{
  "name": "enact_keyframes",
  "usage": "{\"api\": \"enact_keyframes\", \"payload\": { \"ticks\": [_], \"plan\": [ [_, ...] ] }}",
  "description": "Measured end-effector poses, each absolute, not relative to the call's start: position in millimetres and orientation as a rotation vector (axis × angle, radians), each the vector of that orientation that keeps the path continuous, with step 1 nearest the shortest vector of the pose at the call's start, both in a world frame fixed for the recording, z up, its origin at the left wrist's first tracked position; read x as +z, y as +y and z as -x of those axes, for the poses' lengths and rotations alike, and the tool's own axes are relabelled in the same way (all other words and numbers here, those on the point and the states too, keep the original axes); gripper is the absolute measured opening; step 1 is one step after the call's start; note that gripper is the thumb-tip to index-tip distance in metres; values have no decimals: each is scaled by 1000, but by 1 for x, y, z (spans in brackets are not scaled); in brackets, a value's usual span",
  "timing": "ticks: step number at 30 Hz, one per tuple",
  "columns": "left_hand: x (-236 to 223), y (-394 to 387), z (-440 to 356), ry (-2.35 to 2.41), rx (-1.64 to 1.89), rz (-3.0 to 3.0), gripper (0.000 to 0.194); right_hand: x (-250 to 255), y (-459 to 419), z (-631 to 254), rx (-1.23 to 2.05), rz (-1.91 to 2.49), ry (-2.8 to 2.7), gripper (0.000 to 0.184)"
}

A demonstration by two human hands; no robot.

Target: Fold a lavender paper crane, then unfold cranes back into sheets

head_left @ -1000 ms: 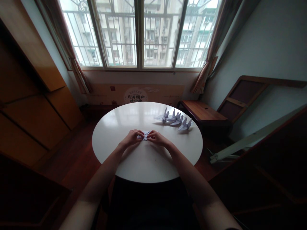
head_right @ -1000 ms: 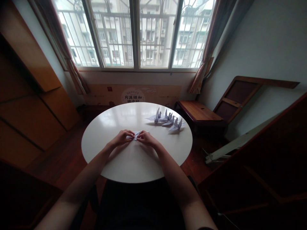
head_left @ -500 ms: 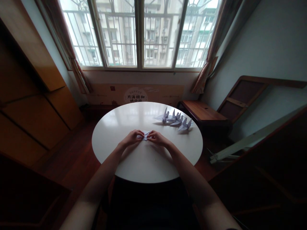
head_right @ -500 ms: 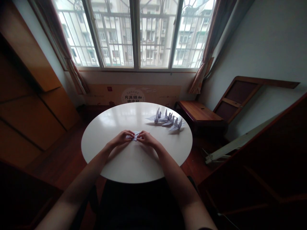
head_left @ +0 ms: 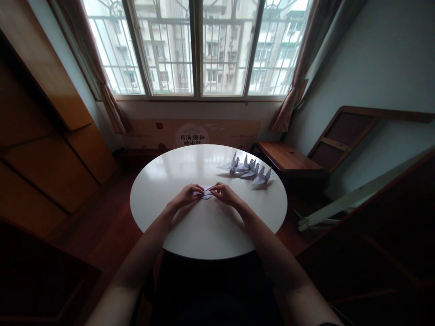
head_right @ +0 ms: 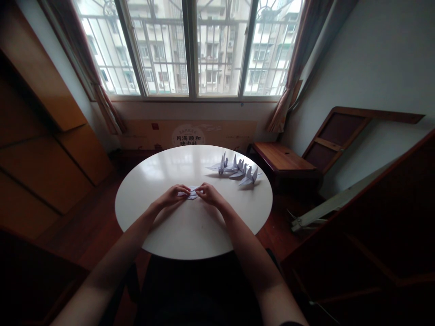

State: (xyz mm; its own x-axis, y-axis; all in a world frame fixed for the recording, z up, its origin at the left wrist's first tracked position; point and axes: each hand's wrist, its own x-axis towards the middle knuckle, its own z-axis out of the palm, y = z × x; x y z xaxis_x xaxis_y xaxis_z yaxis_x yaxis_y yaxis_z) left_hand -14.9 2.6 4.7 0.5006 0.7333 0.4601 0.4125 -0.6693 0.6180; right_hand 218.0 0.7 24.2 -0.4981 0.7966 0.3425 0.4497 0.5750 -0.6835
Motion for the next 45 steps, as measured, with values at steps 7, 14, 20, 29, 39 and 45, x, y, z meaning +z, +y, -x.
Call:
{"api": "enact_keyframes", "payload": {
  "ticks": [7, 14, 20, 29, 39, 45],
  "plan": [
    [3, 5, 16, 945, 986, -2335, 15, 18, 0, -219, 761, 1026, -2230, 20],
    [6, 2, 14, 958, 985, -2337, 15, 19, 1, -219, 779, 1016, -2239, 20],
    [10, 1, 15, 959, 956, -2348, 15, 20, 0, -219, 783, 1019, -2242, 20],
    [11, 0, 13, 951, 956, -2351, 15, 20, 0, -219, 778, 1037, -2254, 20],
    [8, 2, 14, 991, 932, -2403, 18, 19, 0, -219, 786, 1021, -2243, 20],
    [13, -2, 15, 1005, 896, -2442, 24, 19, -1, -219, 769, 1016, -2238, 21]
  ]
}}
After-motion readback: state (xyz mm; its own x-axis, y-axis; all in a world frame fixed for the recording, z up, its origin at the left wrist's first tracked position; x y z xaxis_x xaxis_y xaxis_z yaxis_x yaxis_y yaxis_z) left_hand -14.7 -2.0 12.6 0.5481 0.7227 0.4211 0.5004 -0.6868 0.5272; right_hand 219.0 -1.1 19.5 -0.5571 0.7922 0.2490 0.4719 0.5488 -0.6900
